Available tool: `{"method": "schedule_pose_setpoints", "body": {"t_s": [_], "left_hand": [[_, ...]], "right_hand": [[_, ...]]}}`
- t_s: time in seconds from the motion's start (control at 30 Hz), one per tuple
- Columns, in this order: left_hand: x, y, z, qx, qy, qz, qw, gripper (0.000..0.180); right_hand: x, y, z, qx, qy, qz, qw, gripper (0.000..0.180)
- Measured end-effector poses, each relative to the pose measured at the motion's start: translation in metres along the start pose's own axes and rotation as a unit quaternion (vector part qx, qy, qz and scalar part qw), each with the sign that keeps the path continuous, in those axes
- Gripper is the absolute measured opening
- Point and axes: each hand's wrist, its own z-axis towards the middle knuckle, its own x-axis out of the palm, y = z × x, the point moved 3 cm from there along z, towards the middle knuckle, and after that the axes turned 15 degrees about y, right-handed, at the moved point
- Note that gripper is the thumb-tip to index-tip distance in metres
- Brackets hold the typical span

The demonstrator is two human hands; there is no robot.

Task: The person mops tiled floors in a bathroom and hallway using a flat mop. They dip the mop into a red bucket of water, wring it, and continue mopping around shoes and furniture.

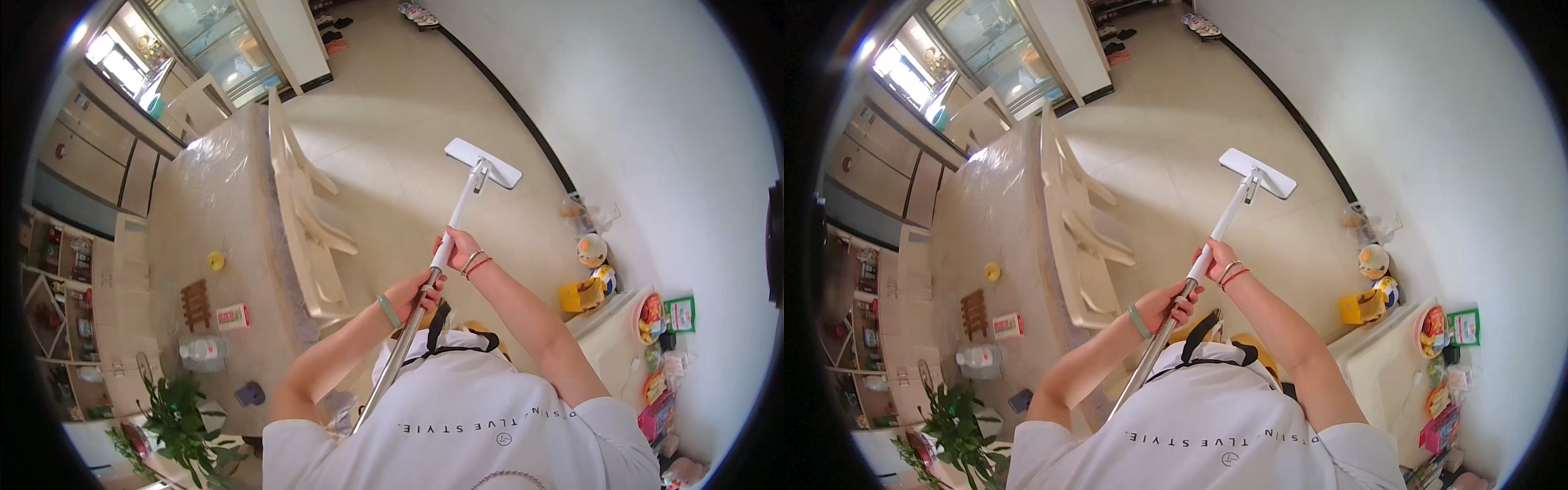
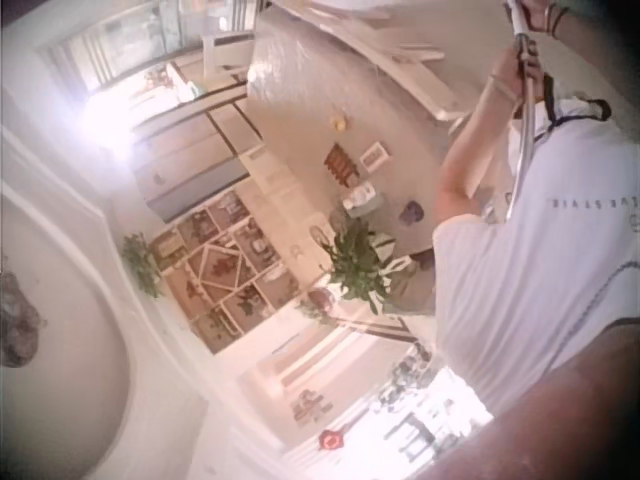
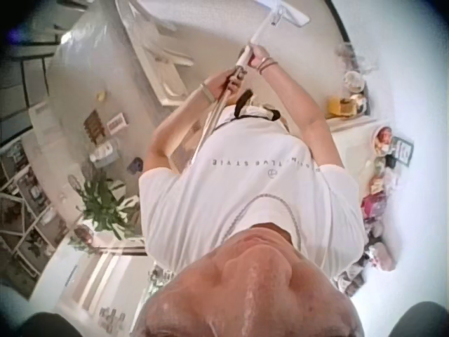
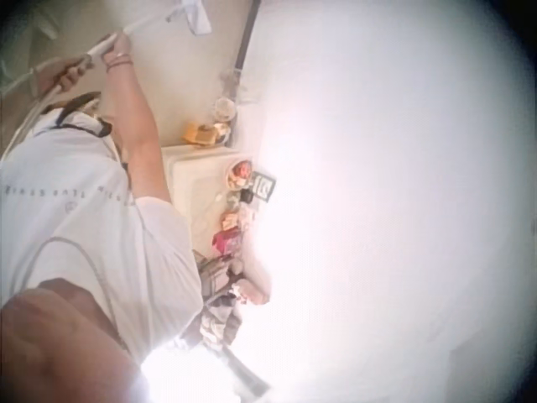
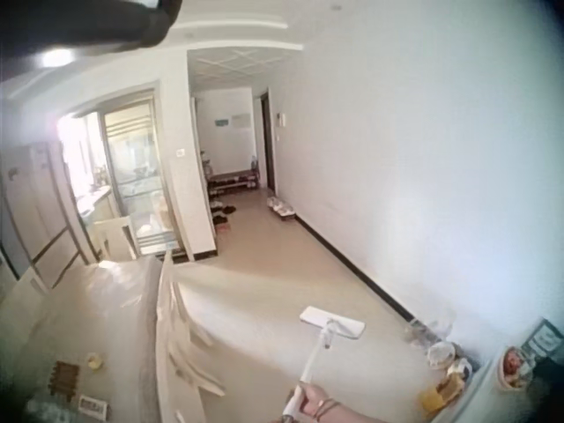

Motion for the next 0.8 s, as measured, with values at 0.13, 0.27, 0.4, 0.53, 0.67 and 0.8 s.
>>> {"method": "schedule_pose_setpoints", "body": {"t_s": [0.13, 0.27, 0.4, 0.53, 0.67, 0.8], "left_hand": [[0.029, -0.074, 0.063, -0.034, -0.015, 0.008, 0.999, 0.031], [0.048, -0.142, 0.121, -0.043, -0.037, 0.021, 0.998, 0.030], [0.061, -0.219, 0.179, -0.018, -0.037, 0.000, 0.999, 0.030], [0.090, -0.297, 0.224, 0.030, -0.039, -0.012, 0.999, 0.030], [0.105, -0.367, 0.245, 0.084, -0.025, -0.038, 0.995, 0.029], [0.117, -0.450, 0.265, 0.128, -0.027, -0.042, 0.990, 0.029]], "right_hand": [[0.015, 0.083, 0.044, -0.024, -0.015, 0.015, 0.999, 0.015], [0.032, 0.154, 0.090, -0.030, -0.031, 0.016, 0.999, 0.015], [0.063, 0.230, 0.151, -0.008, 0.002, -0.023, 1.000, 0.016], [0.103, 0.301, 0.216, 0.034, 0.001, -0.014, 0.999, 0.015], [0.153, 0.344, 0.279, 0.082, 0.045, -0.043, 0.995, 0.017], [0.207, 0.386, 0.346, 0.100, 0.053, -0.081, 0.990, 0.018]]}}
